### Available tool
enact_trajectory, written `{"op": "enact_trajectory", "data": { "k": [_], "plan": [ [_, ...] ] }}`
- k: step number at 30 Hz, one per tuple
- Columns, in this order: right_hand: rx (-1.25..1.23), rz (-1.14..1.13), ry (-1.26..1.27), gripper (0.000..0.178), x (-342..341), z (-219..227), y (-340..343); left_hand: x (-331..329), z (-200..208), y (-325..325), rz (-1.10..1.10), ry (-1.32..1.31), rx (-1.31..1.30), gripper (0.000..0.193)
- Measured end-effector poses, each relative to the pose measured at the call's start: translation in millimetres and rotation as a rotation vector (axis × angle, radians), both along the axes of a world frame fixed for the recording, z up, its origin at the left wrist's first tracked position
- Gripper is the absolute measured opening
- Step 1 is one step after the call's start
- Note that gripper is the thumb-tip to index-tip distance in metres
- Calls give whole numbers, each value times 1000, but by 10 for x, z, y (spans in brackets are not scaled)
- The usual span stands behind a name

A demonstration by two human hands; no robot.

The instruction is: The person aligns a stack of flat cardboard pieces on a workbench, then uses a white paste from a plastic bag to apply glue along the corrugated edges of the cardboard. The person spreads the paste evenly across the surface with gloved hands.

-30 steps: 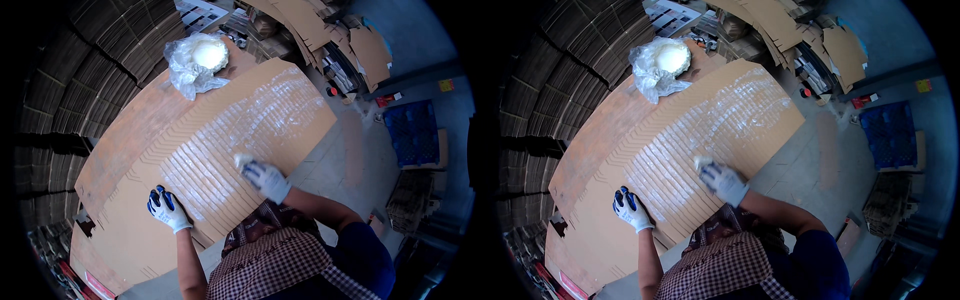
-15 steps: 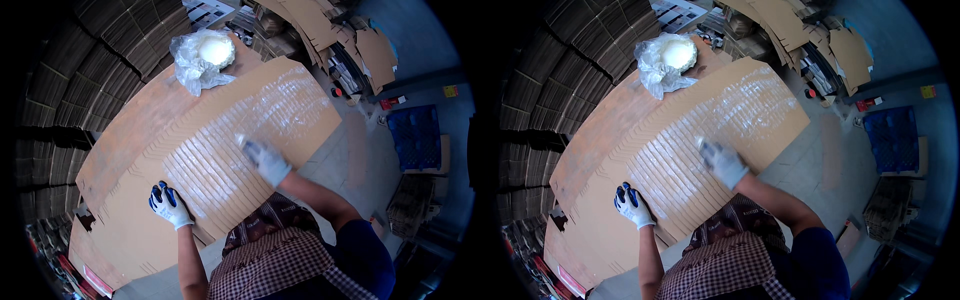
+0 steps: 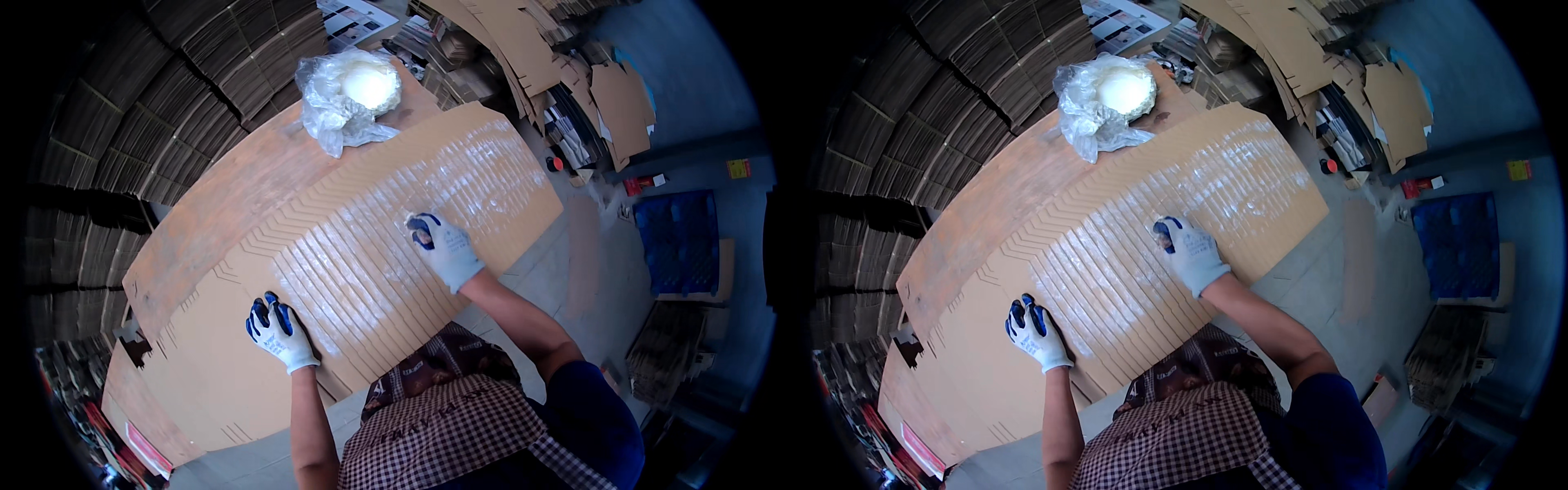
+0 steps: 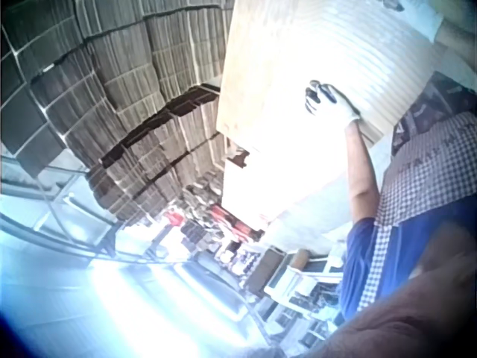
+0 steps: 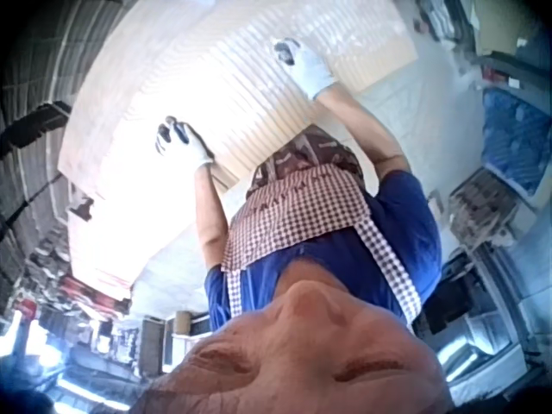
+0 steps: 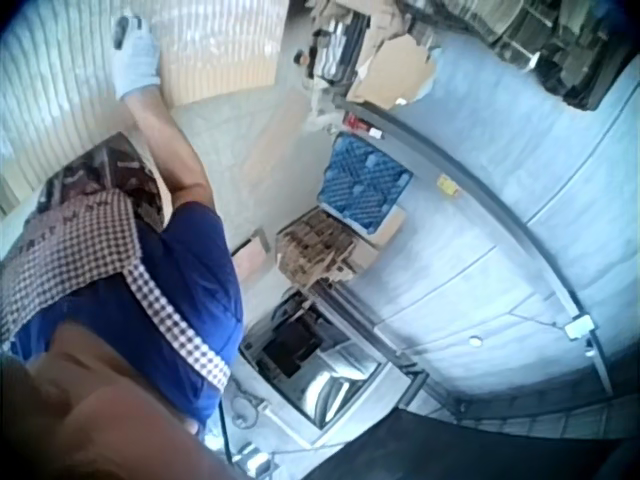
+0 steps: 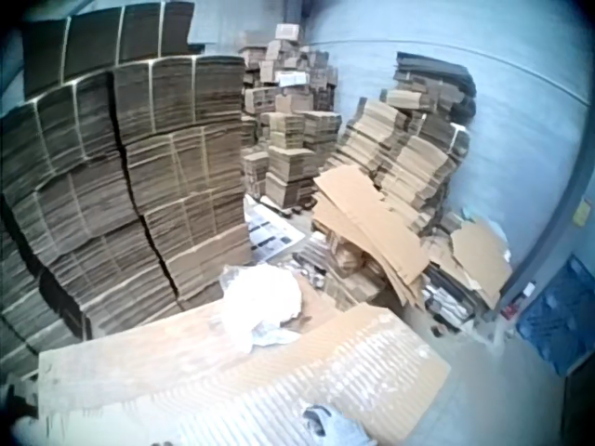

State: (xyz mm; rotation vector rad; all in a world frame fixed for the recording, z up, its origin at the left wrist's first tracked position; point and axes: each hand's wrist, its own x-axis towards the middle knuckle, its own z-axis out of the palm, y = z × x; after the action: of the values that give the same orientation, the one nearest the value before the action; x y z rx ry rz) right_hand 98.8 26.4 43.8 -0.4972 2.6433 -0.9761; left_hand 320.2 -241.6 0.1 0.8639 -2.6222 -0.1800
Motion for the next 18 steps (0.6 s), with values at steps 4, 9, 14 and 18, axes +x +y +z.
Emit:
{"op": "enact_trajectory", "data": {
  "k": [4,9,14,18],
  "plan": [
    [-34,-7,-36,28,98,31,-48,-40,-6,-6,8,-5,-1,35],
    [-105,-62,49,35,-155,-85,4,10,-36,-11,11,-9,15,35],
    [-121,-25,87,34,-3,-166,-53,-51,12,10,18,-12,33,34],
    [-40,-41,102,34,-306,-168,-62,-28,-22,-17,15,6,5,35]
  ]
}}
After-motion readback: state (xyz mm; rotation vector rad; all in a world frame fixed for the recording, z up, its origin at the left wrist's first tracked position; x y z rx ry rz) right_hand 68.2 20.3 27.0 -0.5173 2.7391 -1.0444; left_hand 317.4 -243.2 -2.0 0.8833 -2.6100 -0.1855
